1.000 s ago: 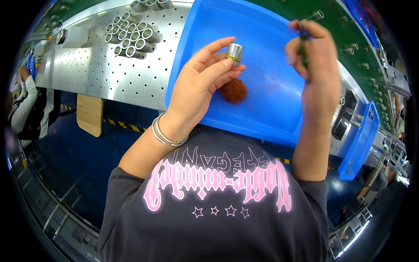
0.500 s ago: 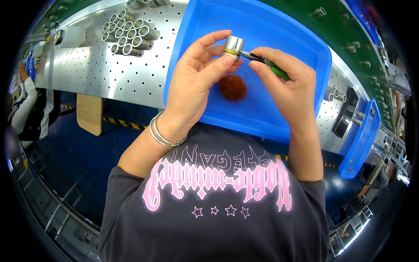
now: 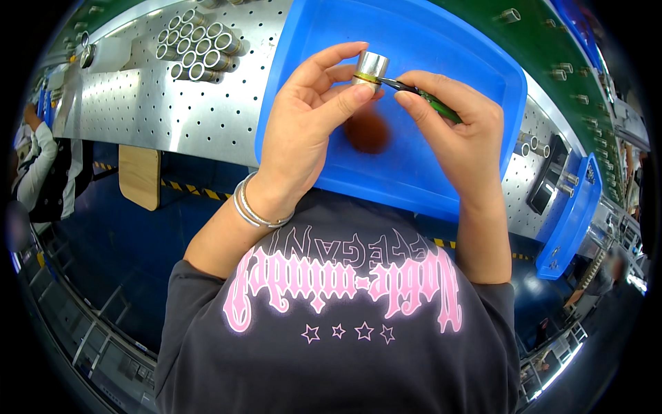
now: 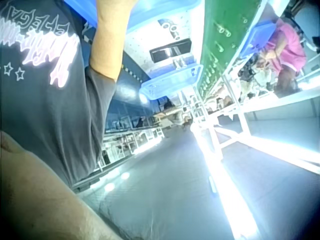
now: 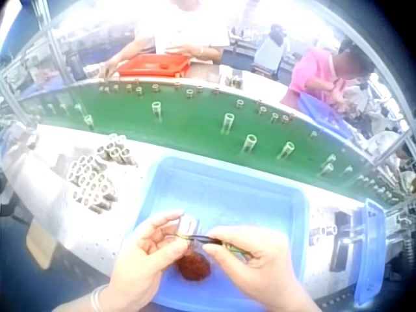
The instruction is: The person uses tweezers to pick up small reddish-brown granules from a blue tray and places them into the center of small cylindrical metal parts. The person repeatedly handles the metal parts, rotating them to position the granules, and places the finished parts onto a perforated metal rack.
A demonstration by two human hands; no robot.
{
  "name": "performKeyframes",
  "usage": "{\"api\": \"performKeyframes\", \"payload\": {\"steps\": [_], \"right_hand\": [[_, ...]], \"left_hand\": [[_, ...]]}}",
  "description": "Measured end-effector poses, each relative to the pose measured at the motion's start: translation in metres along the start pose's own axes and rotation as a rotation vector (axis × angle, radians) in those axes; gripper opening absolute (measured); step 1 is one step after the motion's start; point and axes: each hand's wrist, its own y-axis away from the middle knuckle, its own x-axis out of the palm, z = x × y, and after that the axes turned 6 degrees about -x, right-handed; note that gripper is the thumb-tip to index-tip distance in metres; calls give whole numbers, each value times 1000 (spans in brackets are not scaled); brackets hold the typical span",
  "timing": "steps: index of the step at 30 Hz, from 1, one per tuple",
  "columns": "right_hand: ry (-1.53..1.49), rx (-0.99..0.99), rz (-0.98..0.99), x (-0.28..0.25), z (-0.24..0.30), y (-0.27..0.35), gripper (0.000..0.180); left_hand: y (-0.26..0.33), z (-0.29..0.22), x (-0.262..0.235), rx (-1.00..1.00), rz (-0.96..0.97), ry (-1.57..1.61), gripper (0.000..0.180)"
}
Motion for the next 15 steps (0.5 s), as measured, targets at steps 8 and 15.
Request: {"api": "performKeyframes", "payload": {"steps": [8,15], "right_hand": [[-48,63,-19,1,2,1,14],[-135,33,48,7,-3,-3,14]], "left_hand": [[0,-3,2,-39,22,46,42],[-1,0,0,-95,77,74,43]]}}
